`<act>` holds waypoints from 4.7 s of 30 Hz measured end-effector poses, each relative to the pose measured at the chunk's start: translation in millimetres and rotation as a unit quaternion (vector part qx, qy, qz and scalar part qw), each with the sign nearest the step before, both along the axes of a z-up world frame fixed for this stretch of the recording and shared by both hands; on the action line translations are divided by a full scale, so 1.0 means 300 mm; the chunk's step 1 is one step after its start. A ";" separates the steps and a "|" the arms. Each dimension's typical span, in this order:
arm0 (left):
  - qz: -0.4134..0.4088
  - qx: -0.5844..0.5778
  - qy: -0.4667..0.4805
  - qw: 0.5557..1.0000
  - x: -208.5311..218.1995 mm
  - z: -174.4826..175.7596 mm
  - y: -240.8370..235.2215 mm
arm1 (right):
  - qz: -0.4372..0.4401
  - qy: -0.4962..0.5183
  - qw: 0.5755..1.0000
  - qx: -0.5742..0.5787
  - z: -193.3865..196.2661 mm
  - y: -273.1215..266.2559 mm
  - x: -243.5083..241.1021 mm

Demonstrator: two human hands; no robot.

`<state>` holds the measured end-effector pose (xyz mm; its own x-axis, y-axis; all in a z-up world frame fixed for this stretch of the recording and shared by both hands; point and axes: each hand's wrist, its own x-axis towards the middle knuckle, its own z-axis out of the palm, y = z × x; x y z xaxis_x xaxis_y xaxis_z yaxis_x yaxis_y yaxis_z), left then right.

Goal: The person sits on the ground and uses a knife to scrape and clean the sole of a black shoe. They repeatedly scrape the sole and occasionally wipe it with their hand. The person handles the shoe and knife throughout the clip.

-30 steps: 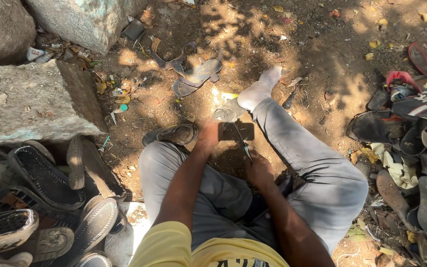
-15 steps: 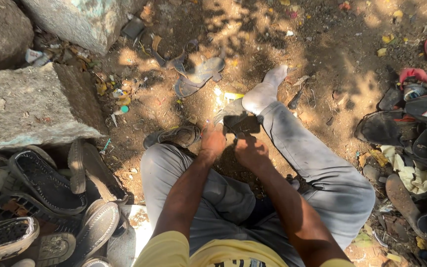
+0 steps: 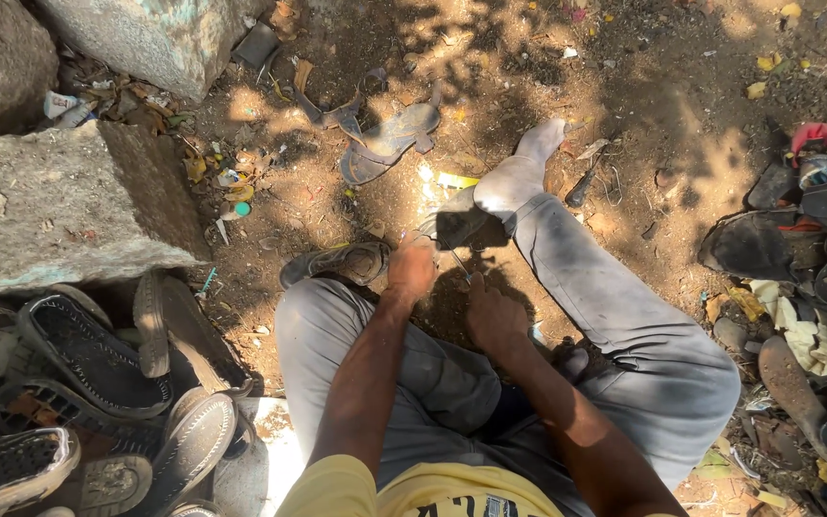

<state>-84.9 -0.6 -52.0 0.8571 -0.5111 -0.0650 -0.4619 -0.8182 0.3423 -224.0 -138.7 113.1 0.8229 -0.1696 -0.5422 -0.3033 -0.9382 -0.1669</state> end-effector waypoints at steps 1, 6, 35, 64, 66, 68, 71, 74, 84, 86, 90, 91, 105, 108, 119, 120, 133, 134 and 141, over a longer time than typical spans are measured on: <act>-0.005 -0.011 -0.001 1.000 0.003 0.008 0.005 | -0.005 -0.020 1.000 0.012 -0.025 0.004 0.008; -0.029 0.035 -0.005 0.999 -0.017 0.108 0.000 | 0.201 -0.059 0.973 -0.096 -0.250 -0.011 0.093; 0.026 -0.307 -0.030 0.951 0.017 -0.073 0.044 | -0.064 -0.148 0.980 0.115 -0.356 -0.014 0.117; 0.023 -0.539 0.253 0.803 -0.133 -0.064 -0.019 | -0.246 -0.243 0.878 0.332 -0.347 0.124 -0.084; 0.068 -0.576 0.354 0.734 -0.161 -0.013 -0.026 | -0.215 -0.304 0.880 0.294 -0.343 0.163 -0.158; 0.082 -0.603 0.403 0.684 -0.172 0.030 -0.049 | -0.213 -0.229 0.908 0.279 -0.320 0.174 -0.246; 0.107 -0.614 0.455 0.635 -0.236 0.057 -0.074 | -0.230 -0.176 0.919 0.266 -0.329 0.152 -0.298; 0.104 -0.621 0.489 0.603 -0.252 0.106 -0.102 | -0.235 -0.237 0.909 0.252 -0.386 0.102 -0.196; 0.095 -0.606 0.528 0.588 -0.269 0.185 -0.150 | -0.271 -0.269 0.883 0.275 -0.337 0.102 -0.323; 0.054 -0.574 0.513 0.635 -0.278 0.213 -0.127 | -0.262 -0.266 0.891 0.257 -0.391 0.067 -0.252; -0.022 -0.549 0.477 0.686 -0.276 0.262 -0.097 | -0.265 -0.319 0.878 0.238 -0.434 0.072 -0.176; 0.000 -0.561 0.500 0.660 -0.265 0.258 -0.094 | -0.249 -0.349 0.867 0.254 -0.415 0.103 -0.216; 0.124 -0.605 0.600 0.509 -0.222 0.140 -0.155 | -0.228 -0.438 0.827 0.267 -0.388 0.172 -0.321; 0.142 -0.573 0.641 0.491 -0.229 0.164 -0.160 | -0.410 -0.198 0.796 0.400 -0.279 0.159 -0.312; -0.016 -0.502 0.547 0.670 -0.185 0.159 -0.159 | -0.389 -0.290 0.796 0.363 -0.338 0.063 -0.169; -0.068 -0.458 0.500 0.732 -0.174 0.191 -0.149 | -0.352 -0.331 0.807 0.339 -0.351 0.064 -0.183; -0.394 -0.052 -0.048 0.916 -0.110 0.199 -0.218 | -0.449 -0.094 0.780 0.426 -0.240 0.032 -0.297; -0.368 -0.040 0.001 0.929 -0.126 0.214 -0.211 | -0.437 -0.086 0.797 0.409 -0.279 0.006 -0.300; -0.343 -0.170 -0.139 0.913 -0.183 0.180 -0.188 | -0.128 -0.173 0.960 0.180 -0.513 -0.252 -0.245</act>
<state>-139.9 -57.0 2.0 0.2859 -0.8846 0.3685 -0.9340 -0.1712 0.3135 -297.5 -214.4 -40.7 0.9205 -0.2431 -0.3061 -0.3846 -0.7028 -0.5984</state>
